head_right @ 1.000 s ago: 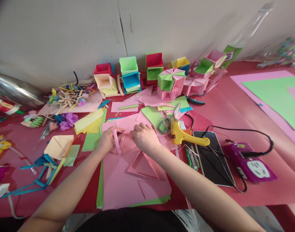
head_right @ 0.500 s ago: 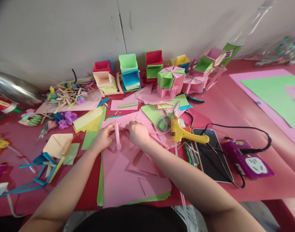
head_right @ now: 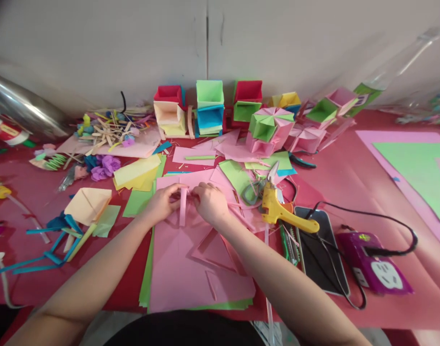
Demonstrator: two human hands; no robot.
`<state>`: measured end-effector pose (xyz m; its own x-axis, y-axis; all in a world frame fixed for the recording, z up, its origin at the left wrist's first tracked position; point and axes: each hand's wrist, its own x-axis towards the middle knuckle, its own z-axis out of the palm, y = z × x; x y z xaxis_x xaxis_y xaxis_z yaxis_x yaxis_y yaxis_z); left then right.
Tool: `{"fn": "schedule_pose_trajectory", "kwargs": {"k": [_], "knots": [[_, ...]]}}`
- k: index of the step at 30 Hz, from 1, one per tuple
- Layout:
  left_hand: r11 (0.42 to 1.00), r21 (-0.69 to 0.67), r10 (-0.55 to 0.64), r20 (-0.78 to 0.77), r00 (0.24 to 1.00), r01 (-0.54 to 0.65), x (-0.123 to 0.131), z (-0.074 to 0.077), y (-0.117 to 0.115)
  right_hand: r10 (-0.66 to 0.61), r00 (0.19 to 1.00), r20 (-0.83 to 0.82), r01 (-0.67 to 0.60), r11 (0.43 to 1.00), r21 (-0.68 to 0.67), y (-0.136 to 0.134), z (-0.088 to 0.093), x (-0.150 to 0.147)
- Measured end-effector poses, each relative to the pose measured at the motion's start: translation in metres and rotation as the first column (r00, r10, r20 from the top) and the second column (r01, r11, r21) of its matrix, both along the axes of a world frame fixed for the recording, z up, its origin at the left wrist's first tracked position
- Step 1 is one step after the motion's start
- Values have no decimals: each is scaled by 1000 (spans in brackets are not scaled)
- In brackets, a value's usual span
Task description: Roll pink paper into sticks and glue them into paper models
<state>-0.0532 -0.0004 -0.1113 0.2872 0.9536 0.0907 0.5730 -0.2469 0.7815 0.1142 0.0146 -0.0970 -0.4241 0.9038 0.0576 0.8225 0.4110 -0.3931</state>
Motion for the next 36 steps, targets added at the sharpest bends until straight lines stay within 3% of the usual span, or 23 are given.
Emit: {"fn": "schedule_pose_trajectory", "kwargs": {"k": [13,27,36], "knots": [[991,93,100,-50,994,-95,11,-5,-1,116,987,-107,-110,992,62,6,-3,9],[994,102,33,-9,999,-32,5,-7,-6,72,989,-129,-59,993,102,4,-8,6],[987,92,137,-87,987,-129,15,-7,-6,75,993,-96,-61,988,144,2,-8,7]]}}
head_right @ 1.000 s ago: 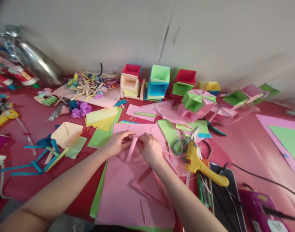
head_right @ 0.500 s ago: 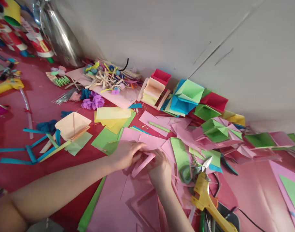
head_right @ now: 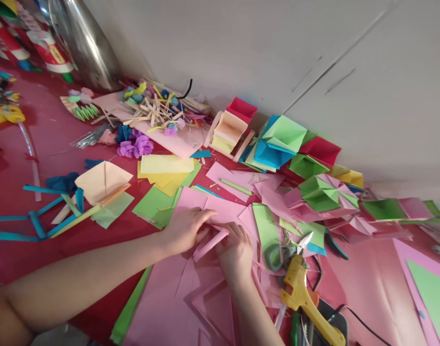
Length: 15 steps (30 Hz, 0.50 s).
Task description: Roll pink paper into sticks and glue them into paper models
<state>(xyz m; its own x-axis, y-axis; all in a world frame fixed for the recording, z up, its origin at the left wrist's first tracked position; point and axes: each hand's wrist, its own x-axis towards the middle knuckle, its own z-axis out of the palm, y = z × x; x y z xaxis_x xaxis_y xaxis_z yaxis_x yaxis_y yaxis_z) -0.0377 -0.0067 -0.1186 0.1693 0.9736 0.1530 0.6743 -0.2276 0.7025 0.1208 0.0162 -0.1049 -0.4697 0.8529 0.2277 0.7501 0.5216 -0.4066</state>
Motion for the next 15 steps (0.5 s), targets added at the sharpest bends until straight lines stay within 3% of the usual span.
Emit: {"fn": "schedule_pose_trajectory", "kwargs": {"k": [15], "knots": [[999,47,-6,61,998,3,2,-4,-2,-3,999,40,3,1000,0,1,0,-1]]}}
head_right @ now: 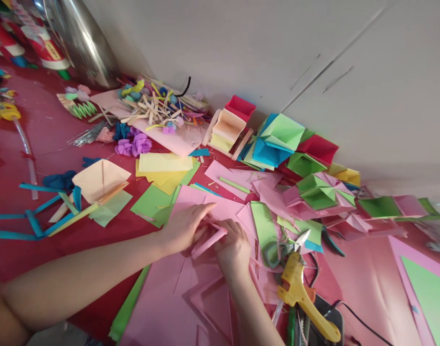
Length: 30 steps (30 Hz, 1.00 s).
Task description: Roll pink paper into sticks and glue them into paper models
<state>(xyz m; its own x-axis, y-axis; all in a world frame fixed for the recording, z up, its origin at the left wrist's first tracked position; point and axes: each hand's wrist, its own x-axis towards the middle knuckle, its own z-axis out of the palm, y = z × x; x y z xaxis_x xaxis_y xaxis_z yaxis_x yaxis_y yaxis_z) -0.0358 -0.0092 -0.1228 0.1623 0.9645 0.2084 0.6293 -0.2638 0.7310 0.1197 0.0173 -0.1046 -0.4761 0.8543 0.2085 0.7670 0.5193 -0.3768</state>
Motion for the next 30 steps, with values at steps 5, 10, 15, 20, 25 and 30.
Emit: {"fn": "schedule_pose_trajectory", "kwargs": {"k": [5,10,15,20,25,30], "knots": [[1000,10,0,4,1000,0,2,-1,0,-3,1000,-14,3,1000,-7,-1,1,-2],[999,35,17,26,1000,-17,3,-3,-1,1,1000,-20,-1,1000,1,-3,1,-3],[996,70,41,136,990,-51,2,-2,-3,29,999,-38,-28,999,39,-3,1,-1],[993,49,70,500,863,-110,-4,5,-4,76,991,-109,-64,992,111,-5,9,0],[990,-134,123,731,672,-36,-8,16,-5,129,972,-196,-98,982,160,-8,23,-1],[925,-365,271,829,489,106,-10,41,-13,192,954,-231,-155,973,170,-15,41,-1]]}}
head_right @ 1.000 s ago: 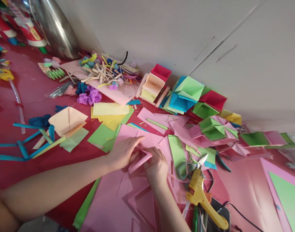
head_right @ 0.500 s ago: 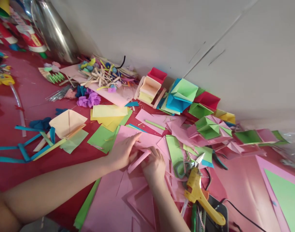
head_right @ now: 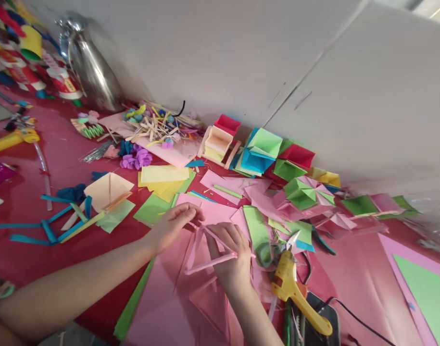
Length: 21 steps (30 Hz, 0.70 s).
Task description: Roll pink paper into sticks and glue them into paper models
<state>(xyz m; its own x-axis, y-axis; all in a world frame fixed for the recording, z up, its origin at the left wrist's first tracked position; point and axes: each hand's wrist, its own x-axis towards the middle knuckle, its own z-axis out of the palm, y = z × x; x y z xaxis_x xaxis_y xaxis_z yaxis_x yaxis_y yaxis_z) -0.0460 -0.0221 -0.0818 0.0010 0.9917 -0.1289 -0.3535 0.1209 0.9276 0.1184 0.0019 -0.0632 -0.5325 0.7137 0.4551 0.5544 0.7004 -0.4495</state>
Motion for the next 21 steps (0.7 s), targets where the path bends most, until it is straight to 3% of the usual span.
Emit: {"fn": "schedule_pose_trajectory", "kwargs": {"k": [4,8,15,21], "knots": [[987,-130,-85,105,991,98,3,16,-22,23,999,-23,-22,1000,13,-8,12,5],[983,-137,-104,159,982,126,13,15,-46,34,999,-14,-33,999,16,-20,17,12],[997,-77,-9,106,994,17,28,9,-64,24,999,22,-22,994,-106,-37,19,15],[991,-127,53,114,992,-39,25,3,-78,82,997,0,-78,951,-300,-45,20,8]]}}
